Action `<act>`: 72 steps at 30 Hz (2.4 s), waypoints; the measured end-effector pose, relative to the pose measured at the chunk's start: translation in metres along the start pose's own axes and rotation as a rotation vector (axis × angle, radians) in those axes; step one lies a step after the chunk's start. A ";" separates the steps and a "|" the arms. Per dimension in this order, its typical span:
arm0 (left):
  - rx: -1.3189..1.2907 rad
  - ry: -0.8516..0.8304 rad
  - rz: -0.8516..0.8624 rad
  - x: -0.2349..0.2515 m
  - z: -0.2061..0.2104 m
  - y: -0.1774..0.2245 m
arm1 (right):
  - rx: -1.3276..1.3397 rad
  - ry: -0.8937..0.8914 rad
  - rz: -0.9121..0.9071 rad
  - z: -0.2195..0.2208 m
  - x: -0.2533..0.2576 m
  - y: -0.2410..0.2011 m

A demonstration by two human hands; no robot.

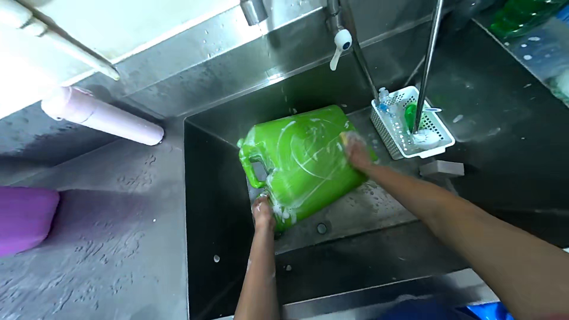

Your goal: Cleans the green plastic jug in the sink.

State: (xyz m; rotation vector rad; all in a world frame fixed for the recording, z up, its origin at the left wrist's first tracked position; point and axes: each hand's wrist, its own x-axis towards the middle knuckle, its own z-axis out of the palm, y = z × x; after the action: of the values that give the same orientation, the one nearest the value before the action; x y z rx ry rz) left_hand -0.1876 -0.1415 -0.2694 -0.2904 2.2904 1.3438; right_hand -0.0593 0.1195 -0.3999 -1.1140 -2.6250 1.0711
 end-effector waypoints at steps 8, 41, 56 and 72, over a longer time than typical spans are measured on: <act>0.072 -0.180 0.056 -0.004 -0.023 -0.022 | 0.195 0.038 -0.557 0.058 -0.115 -0.125; -0.115 -0.294 0.075 -0.006 0.007 0.019 | -0.021 0.269 0.093 -0.093 -0.021 -0.109; 0.241 -0.399 0.210 0.035 -0.037 0.018 | -0.255 -0.350 -0.033 -0.142 -0.195 -0.006; -0.208 -0.448 0.026 -0.037 -0.005 0.125 | 0.122 -0.017 -0.639 -0.080 -0.080 -0.200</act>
State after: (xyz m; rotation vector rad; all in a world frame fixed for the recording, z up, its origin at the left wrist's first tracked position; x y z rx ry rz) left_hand -0.2077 -0.0855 -0.1531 -0.0183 1.7954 1.4887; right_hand -0.0925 0.0150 -0.1981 -0.1987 -2.5842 1.0588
